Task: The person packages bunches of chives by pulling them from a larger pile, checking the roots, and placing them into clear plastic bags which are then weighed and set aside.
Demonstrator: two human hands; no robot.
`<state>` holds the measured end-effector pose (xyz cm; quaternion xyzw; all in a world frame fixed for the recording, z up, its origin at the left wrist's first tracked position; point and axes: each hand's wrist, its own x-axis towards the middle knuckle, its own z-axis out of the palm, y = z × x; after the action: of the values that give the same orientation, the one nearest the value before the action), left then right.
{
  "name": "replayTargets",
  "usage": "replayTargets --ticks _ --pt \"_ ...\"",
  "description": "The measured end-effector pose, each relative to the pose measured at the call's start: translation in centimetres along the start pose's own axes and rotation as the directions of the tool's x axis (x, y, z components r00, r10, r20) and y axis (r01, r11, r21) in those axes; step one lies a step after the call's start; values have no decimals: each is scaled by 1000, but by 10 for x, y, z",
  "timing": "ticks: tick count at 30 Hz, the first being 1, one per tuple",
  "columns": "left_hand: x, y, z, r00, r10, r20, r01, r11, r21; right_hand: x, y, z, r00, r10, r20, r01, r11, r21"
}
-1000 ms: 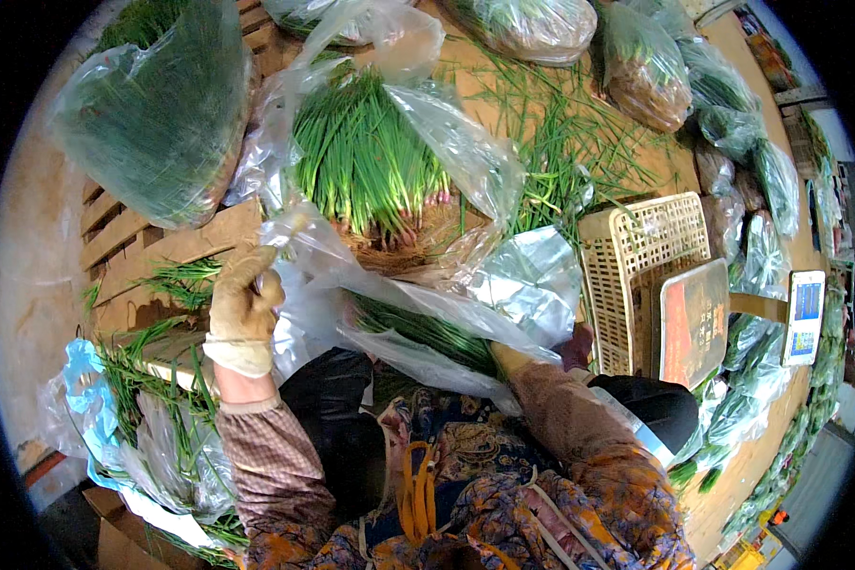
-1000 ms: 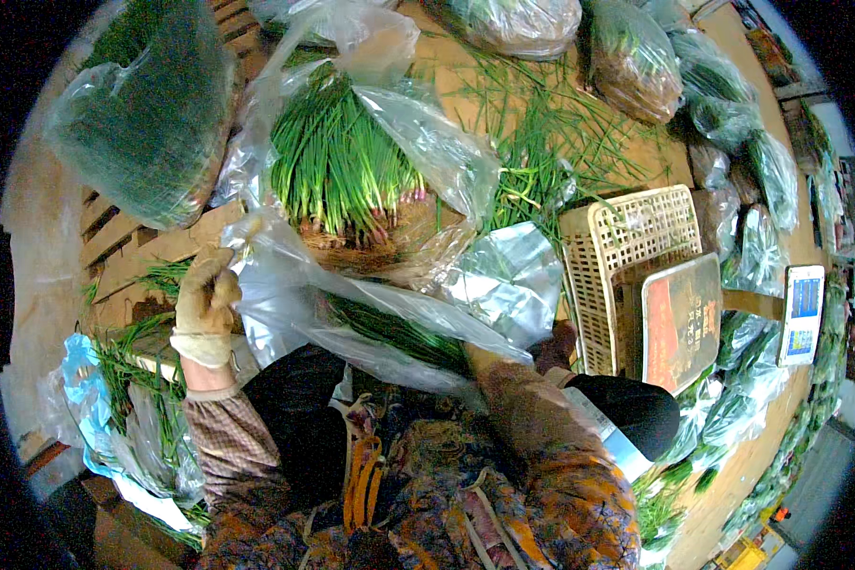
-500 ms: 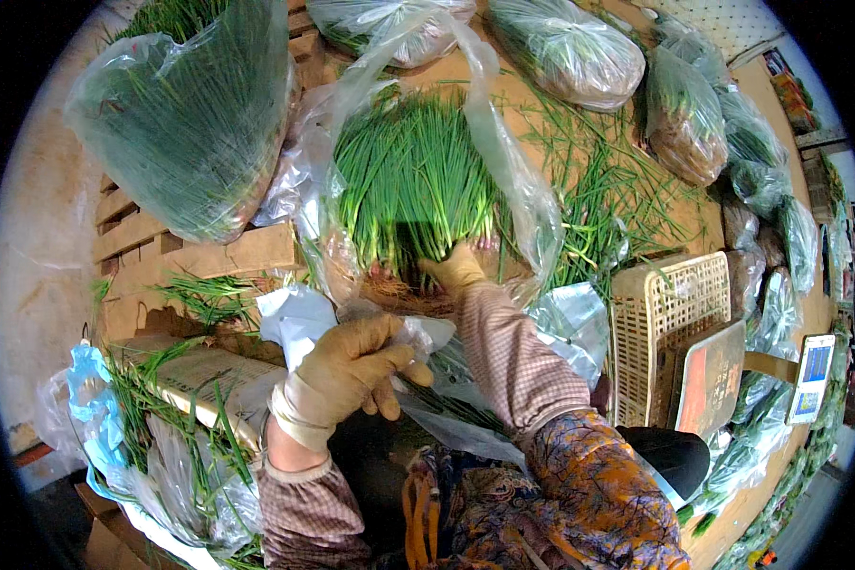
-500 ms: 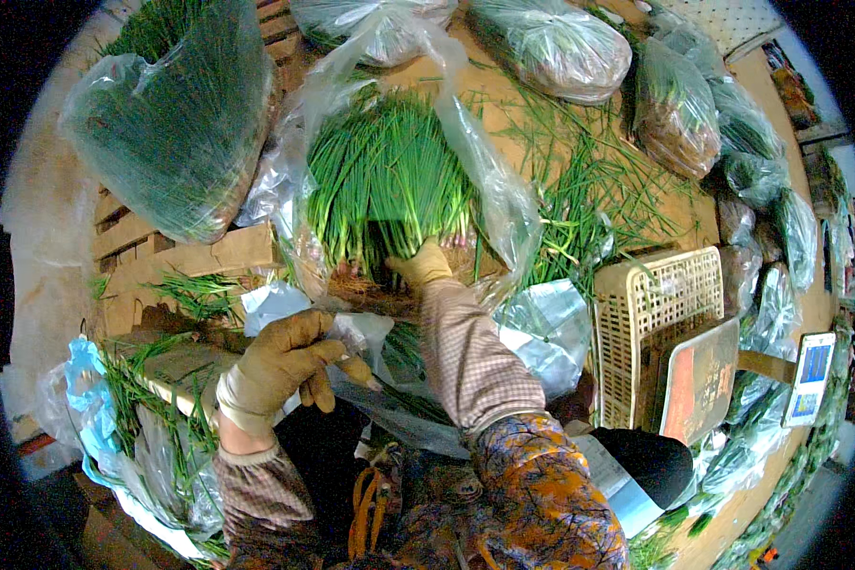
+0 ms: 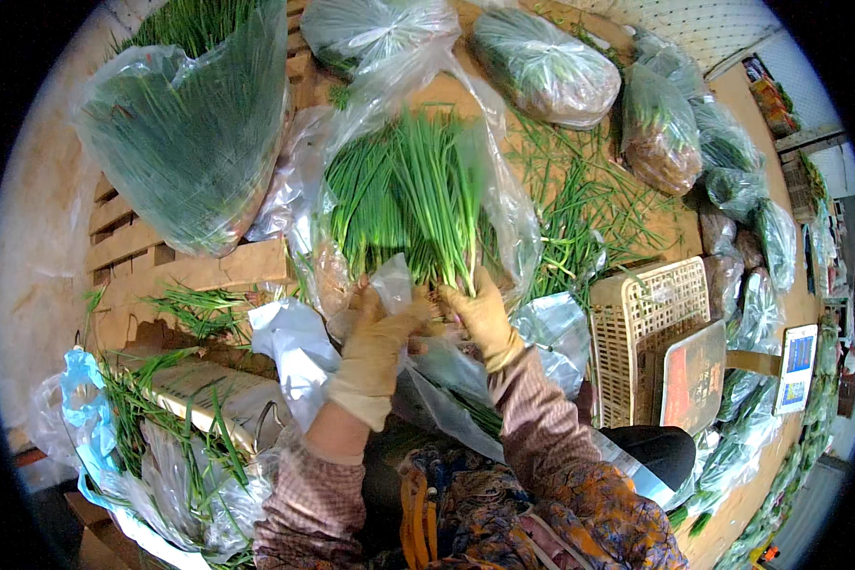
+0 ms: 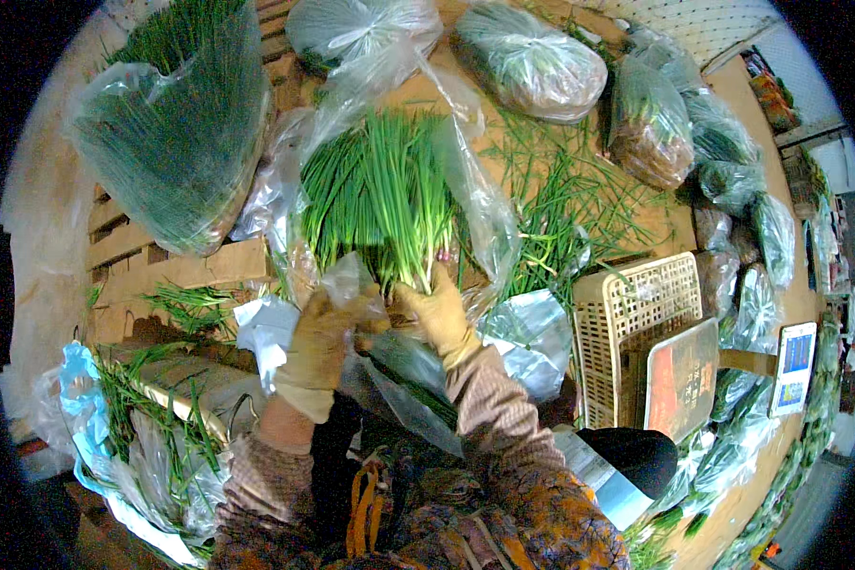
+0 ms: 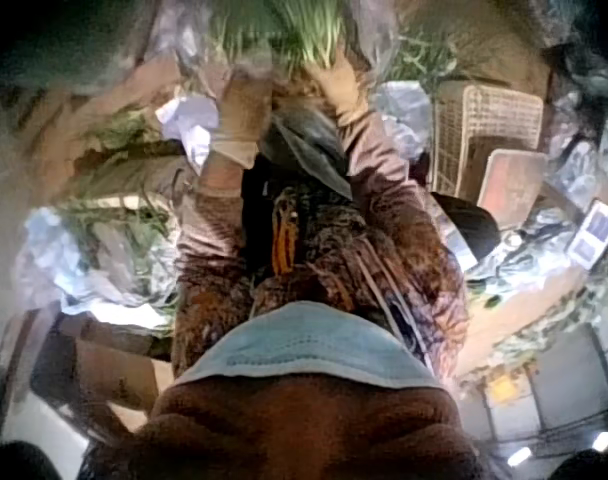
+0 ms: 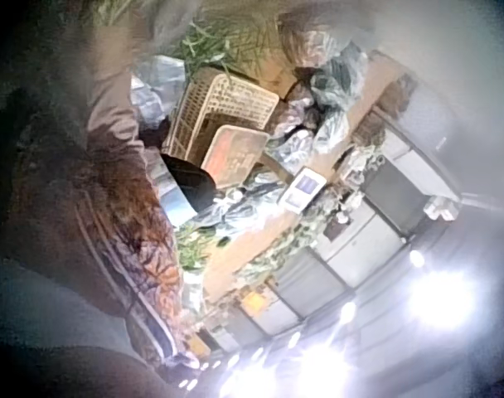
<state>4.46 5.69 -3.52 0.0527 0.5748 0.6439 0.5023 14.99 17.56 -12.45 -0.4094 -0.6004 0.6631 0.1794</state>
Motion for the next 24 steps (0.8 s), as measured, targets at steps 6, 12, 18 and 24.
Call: replayTargets --ticks 6,12,18,24 --pt "11 -51 21 927 216 307 -316 890 328 -61 -20 -4 951 -261 -168 276 958 78" --pt "-4 -52 33 970 -64 234 117 969 -218 -83 -36 10 913 -237 -332 360 850 385" --pt "-11 -59 37 955 8 298 78 958 -275 -79 -28 -18 922 -270 -279 318 937 144" --pt "-12 -62 36 949 -137 285 201 957 -208 -84 -22 -27 962 -216 -166 227 973 49"
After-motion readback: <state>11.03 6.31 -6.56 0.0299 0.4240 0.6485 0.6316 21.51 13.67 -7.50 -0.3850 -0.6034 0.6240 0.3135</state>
